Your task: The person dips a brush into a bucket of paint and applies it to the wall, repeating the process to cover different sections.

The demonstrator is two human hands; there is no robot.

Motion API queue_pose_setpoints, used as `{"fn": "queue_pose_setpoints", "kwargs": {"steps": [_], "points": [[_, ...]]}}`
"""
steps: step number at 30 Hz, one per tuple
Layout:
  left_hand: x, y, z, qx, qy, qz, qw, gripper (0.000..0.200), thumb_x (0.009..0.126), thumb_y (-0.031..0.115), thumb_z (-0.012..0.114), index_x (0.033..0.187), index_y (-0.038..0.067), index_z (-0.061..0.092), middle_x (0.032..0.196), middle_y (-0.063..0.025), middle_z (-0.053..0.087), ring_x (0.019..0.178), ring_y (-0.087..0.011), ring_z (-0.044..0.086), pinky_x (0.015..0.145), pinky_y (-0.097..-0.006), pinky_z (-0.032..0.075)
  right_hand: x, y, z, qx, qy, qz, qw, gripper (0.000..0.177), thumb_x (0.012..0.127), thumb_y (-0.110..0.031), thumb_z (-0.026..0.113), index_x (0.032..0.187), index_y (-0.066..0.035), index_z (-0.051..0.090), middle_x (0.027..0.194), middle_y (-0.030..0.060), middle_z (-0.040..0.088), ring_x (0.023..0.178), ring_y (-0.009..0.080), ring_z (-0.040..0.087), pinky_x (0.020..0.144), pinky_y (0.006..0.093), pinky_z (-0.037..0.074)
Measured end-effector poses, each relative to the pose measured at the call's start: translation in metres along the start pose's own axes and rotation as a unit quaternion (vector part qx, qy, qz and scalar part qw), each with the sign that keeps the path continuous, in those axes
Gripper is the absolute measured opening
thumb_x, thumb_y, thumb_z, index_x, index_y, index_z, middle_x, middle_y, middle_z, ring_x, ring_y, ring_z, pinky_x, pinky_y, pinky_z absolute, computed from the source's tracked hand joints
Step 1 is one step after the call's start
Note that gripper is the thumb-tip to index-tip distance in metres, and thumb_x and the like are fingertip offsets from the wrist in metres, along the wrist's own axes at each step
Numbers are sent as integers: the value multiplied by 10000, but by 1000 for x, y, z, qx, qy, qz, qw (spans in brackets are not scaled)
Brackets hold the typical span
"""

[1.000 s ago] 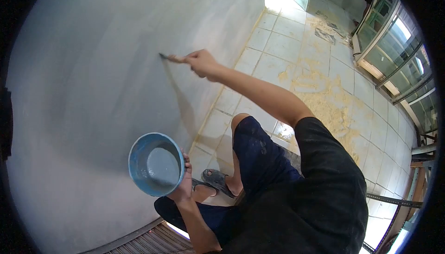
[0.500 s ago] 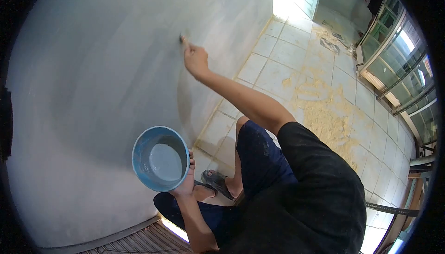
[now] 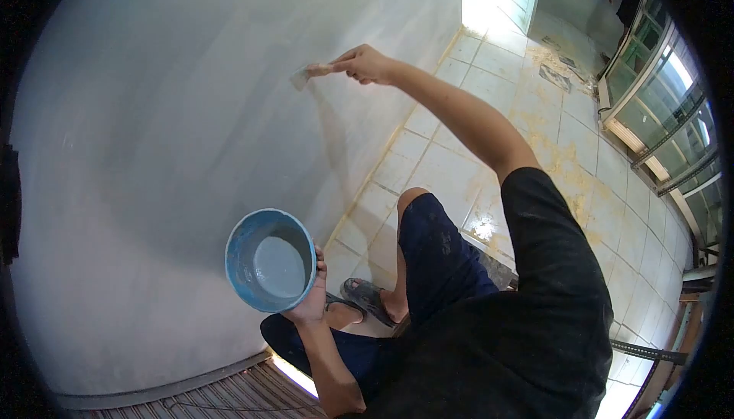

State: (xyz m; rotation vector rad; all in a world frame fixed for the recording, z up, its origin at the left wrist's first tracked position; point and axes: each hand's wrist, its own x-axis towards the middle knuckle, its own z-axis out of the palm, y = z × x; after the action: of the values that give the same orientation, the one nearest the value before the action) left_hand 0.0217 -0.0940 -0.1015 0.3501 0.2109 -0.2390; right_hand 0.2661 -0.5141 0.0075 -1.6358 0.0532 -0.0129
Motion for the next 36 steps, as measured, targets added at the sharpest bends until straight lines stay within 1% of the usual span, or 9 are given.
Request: {"fn": "queue_pose_setpoints", "kwargs": {"steps": [7,13,15,17,19,21,26,35,36], "points": [[-6,3,1,31,-22,22,999,918,845,570,701,1553,70,399,1511,-275,422,1344,-466,431,1025,-489,465,21,-11,-61,-15,69,17,997,325,977,-199,718,1224,11,725,681,-37,453,539,65,327,454,242,243],[-5,2,-7,-28,-74,9,997,930,802,571,749,1545,118,421,1528,-220,421,1356,-472,409,1042,-517,457,48,1,-102,60,257,14,964,318,957,-259,747,1116,17,744,652,-30,459,486,69,335,426,272,246],[-7,2,-4,-27,-78,2,997,921,802,562,753,1544,126,424,1526,-210,426,1355,-473,408,1043,-523,456,42,-7,-73,-45,330,-6,943,445,931,-421,774,743,-22,715,600,53,546,425,134,456,424,318,385],[-8,2,0,-25,-83,-3,996,912,802,553,756,1543,134,427,1524,-200,432,1355,-474,407,1044,-530,455,34,-14,-24,-79,316,-3,945,574,920,-524,755,707,7,712,633,101,605,494,172,571,480,364,463],[-8,2,2,-41,-78,-19,996,888,818,548,735,1535,118,435,1514,-205,443,1341,-480,417,1034,-537,456,30,-2,43,-55,342,-69,936,609,923,-544,740,800,52,747,668,144,659,577,219,624,556,401,511],[-6,0,1,-41,-71,-18,996,879,826,552,722,1531,110,440,1508,-209,449,1335,-484,421,1027,-537,457,-1,-7,94,-82,306,-57,947,476,949,-469,718,1063,-15,803,629,67,600,514,125,523,456,329,403],[-2,-4,6,-30,-41,-17,999,858,848,568,685,1519,86,452,1498,-220,458,1315,-492,435,1011,-534,461,-90,-40,122,-73,15,-17,997,393,965,-345,735,1160,-6,769,676,31,573,536,92,481,450,283,367],[-4,-3,3,-49,-74,-15,996,829,841,553,717,1518,144,469,1513,-190,456,1330,-491,421,1006,-539,467,-6,-47,21,-28,194,-22,980,342,963,-237,729,1161,42,745,696,31,532,498,115,425,417,287,336],[-4,-1,2,-50,-75,-16,996,834,837,554,722,1518,145,470,1518,-185,455,1333,-492,419,1008,-539,467,21,-29,-1,-63,248,-35,966,628,847,-618,789,998,-9,810,573,32,531,448,149,459,440,351,422]]}}
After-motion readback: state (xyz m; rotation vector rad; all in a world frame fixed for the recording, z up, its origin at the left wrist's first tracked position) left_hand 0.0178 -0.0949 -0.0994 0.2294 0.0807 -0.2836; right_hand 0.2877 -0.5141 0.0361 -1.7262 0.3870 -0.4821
